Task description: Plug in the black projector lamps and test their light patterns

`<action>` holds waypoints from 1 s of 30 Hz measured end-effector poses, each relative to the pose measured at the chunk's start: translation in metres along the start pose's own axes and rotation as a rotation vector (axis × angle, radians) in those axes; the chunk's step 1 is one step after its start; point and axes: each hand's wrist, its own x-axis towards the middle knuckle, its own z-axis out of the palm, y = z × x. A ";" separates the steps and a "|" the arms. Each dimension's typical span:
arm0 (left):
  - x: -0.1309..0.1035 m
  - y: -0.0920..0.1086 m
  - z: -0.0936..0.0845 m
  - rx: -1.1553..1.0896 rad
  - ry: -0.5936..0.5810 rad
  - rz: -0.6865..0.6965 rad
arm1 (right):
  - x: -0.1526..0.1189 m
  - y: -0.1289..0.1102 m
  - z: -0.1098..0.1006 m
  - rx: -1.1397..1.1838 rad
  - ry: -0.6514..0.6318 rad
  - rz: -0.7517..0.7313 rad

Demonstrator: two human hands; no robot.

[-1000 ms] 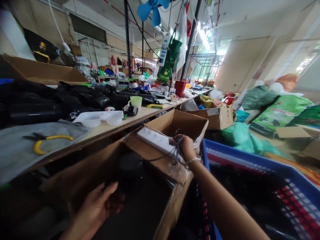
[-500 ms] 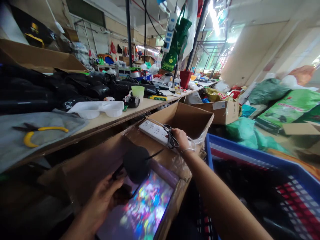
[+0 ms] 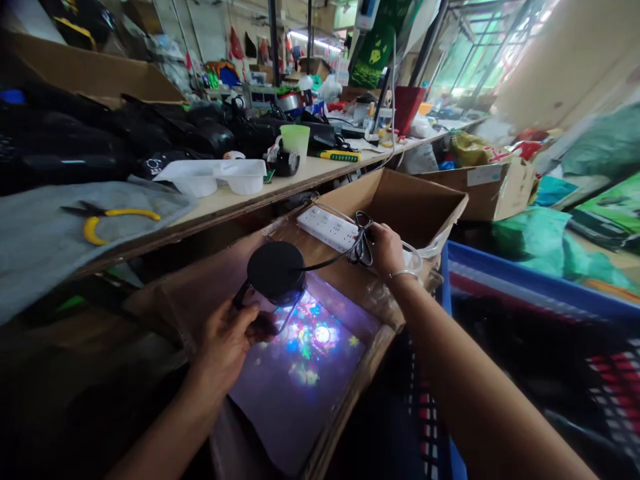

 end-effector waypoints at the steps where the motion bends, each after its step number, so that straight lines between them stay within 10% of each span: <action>1: 0.000 -0.001 0.000 0.000 -0.001 -0.002 | 0.000 0.001 0.001 0.006 0.008 0.007; 30: -0.006 0.008 0.005 0.059 -0.044 -0.089 | -0.001 0.003 0.004 0.100 -0.002 0.036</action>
